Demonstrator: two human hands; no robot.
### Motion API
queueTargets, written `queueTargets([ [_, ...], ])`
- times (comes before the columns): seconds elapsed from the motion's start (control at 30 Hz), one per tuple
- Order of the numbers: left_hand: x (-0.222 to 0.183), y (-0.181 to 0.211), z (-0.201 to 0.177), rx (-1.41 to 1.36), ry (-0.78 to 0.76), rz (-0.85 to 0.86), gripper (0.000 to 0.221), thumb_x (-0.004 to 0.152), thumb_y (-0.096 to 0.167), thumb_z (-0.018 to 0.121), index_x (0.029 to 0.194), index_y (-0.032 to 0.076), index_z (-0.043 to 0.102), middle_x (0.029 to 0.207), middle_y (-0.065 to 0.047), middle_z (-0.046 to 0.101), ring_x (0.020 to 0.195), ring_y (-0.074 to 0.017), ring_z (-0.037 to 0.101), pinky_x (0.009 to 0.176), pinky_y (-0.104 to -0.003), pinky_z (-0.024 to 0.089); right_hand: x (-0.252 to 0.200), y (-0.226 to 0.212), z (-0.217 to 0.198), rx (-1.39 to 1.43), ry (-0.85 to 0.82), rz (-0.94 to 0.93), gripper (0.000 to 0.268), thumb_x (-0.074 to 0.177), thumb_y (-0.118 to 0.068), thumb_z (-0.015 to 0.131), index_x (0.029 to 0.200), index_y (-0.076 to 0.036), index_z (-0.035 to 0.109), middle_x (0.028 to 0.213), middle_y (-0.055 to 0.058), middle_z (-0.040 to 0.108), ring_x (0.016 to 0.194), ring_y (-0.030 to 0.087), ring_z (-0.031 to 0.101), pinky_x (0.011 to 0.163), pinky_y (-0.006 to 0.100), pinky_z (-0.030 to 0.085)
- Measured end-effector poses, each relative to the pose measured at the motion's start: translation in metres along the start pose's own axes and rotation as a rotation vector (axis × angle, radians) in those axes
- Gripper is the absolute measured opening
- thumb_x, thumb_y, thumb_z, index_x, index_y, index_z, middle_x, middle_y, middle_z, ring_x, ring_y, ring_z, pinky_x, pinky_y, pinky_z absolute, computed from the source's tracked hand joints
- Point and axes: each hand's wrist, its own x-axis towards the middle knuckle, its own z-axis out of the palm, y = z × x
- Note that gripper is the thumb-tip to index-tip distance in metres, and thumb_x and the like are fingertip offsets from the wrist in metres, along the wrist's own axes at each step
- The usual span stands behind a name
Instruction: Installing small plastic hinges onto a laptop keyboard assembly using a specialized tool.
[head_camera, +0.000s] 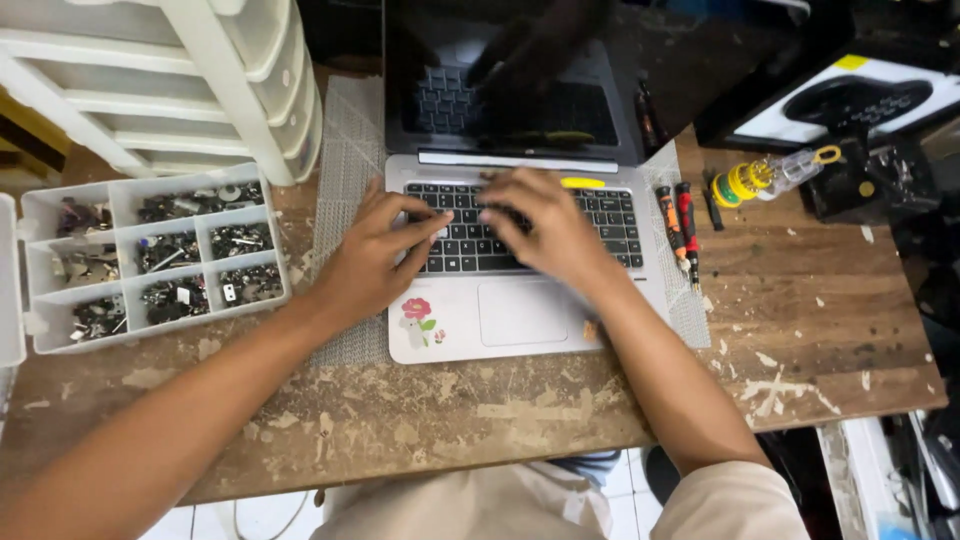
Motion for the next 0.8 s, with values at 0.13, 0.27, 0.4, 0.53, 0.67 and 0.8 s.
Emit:
queueTargets([
  [0.13,0.005,0.006,-0.006,-0.027,-0.019,0.002,0.036,0.088,-0.010,0.069,0.122,0.002,0.075,0.101,-0.017,0.070,0.103,-0.0333,0.072,0.115,-0.053,0.040,-0.004,-0.004,0.026,0.307,-0.030,0.068,0.016,0.087,0.000,0.076,0.102,-0.005,0.074,0.090,0.012,0.073,0.084,0.030,0.072,0.079,0.041,0.054],
  [0.27,0.004,0.008,-0.005,-0.045,-0.057,-0.002,0.057,0.086,-0.011,0.069,0.141,0.000,0.060,0.104,-0.022,0.070,0.105,-0.0351,0.072,0.116,-0.050,0.039,0.000,0.004,0.036,0.431,-0.006,0.156,0.014,0.086,-0.008,0.081,0.098,-0.008,0.073,0.078,0.007,0.073,0.072,0.019,0.069,0.068,0.034,0.052],
  [0.4,0.007,0.009,-0.005,-0.097,-0.060,-0.018,0.064,0.084,-0.011,0.070,0.145,0.000,0.055,0.102,-0.020,0.070,0.097,-0.0333,0.073,0.111,-0.051,0.045,0.006,0.004,0.041,0.530,-0.006,0.247,0.015,0.085,-0.004,0.079,0.098,-0.007,0.072,0.080,0.009,0.075,0.069,0.015,0.066,0.067,0.030,0.052],
  [0.53,0.014,0.000,0.001,-0.157,-0.036,-0.033,0.063,0.085,-0.011,0.069,0.145,0.002,0.055,0.103,-0.017,0.070,0.096,-0.0336,0.073,0.107,-0.052,0.049,0.004,0.012,0.044,0.580,0.018,0.275,0.016,0.085,-0.001,0.078,0.099,-0.007,0.072,0.080,0.008,0.076,0.070,0.012,0.066,0.067,0.028,0.051],
  [0.67,0.019,-0.001,0.001,-0.148,-0.066,-0.065,0.070,0.081,-0.011,0.071,0.147,0.001,0.051,0.107,-0.018,0.070,0.098,-0.0337,0.073,0.108,-0.055,0.047,0.003,0.016,0.046,0.554,0.048,0.276,0.020,0.083,-0.001,0.078,0.101,-0.007,0.073,0.081,0.008,0.076,0.070,0.012,0.066,0.068,0.026,0.048],
  [0.8,0.021,0.012,-0.009,0.009,-0.058,-0.100,0.068,0.078,-0.013,0.066,0.143,0.002,0.057,0.107,-0.019,0.069,0.103,-0.0389,0.069,0.110,-0.062,0.040,0.002,0.007,0.043,0.507,0.044,0.260,0.019,0.085,0.002,0.075,0.102,-0.004,0.074,0.080,0.011,0.075,0.067,0.017,0.068,0.071,0.031,0.052],
])
